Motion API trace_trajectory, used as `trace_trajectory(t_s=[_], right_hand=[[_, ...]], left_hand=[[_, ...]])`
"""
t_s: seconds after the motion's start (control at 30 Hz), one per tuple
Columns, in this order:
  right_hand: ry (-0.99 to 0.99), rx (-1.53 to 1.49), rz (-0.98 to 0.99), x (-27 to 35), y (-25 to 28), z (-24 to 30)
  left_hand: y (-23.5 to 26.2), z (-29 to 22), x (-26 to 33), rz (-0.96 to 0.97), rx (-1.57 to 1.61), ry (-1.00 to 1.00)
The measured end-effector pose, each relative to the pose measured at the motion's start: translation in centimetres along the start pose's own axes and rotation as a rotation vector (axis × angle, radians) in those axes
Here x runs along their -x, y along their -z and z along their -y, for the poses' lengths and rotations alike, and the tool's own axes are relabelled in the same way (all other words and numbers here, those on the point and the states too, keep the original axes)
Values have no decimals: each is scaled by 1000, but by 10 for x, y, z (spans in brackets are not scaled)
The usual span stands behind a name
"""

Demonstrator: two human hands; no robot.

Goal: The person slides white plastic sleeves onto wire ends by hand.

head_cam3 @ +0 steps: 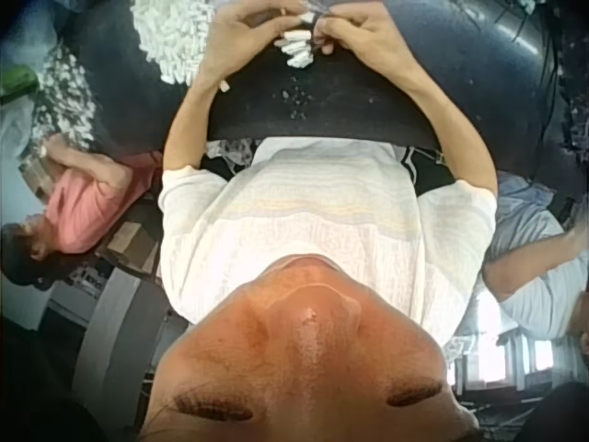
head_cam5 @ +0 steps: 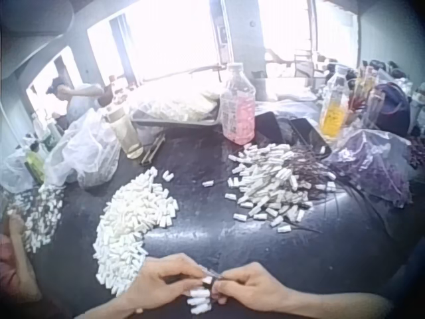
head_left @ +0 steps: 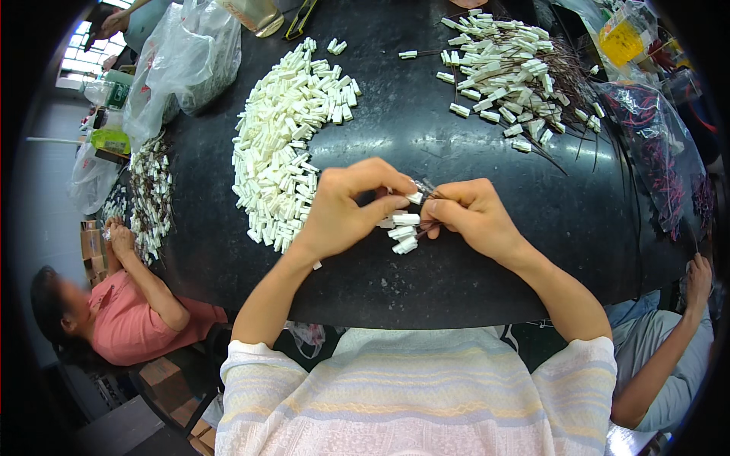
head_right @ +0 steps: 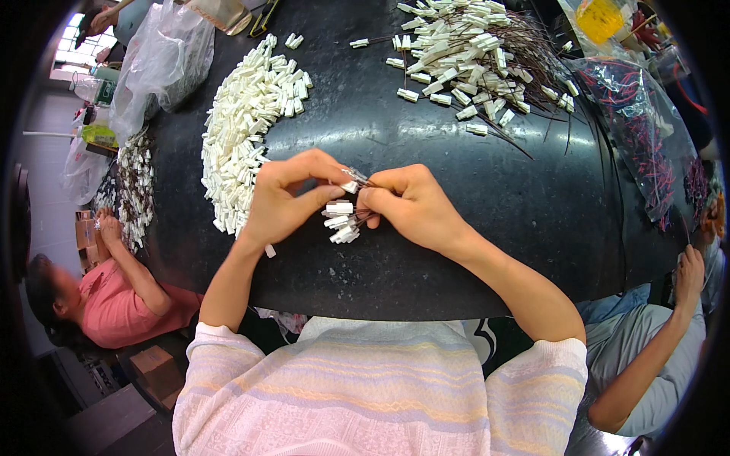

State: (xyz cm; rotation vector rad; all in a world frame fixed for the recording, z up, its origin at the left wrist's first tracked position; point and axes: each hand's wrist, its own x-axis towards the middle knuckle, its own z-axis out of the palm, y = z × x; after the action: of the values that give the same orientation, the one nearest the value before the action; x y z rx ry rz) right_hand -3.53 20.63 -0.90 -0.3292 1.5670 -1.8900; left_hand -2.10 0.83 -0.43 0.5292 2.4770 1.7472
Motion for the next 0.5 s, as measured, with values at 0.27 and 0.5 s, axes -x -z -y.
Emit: trace_trajectory(t_s=[0.27,0.5], right_hand=[[41,113,6,-1,-1,-3],[-3,42,-2,0,3,-1]], left_hand=[[47,26,-50,-236,-959,-213],[54,29,-47,-82,-896,-198]])
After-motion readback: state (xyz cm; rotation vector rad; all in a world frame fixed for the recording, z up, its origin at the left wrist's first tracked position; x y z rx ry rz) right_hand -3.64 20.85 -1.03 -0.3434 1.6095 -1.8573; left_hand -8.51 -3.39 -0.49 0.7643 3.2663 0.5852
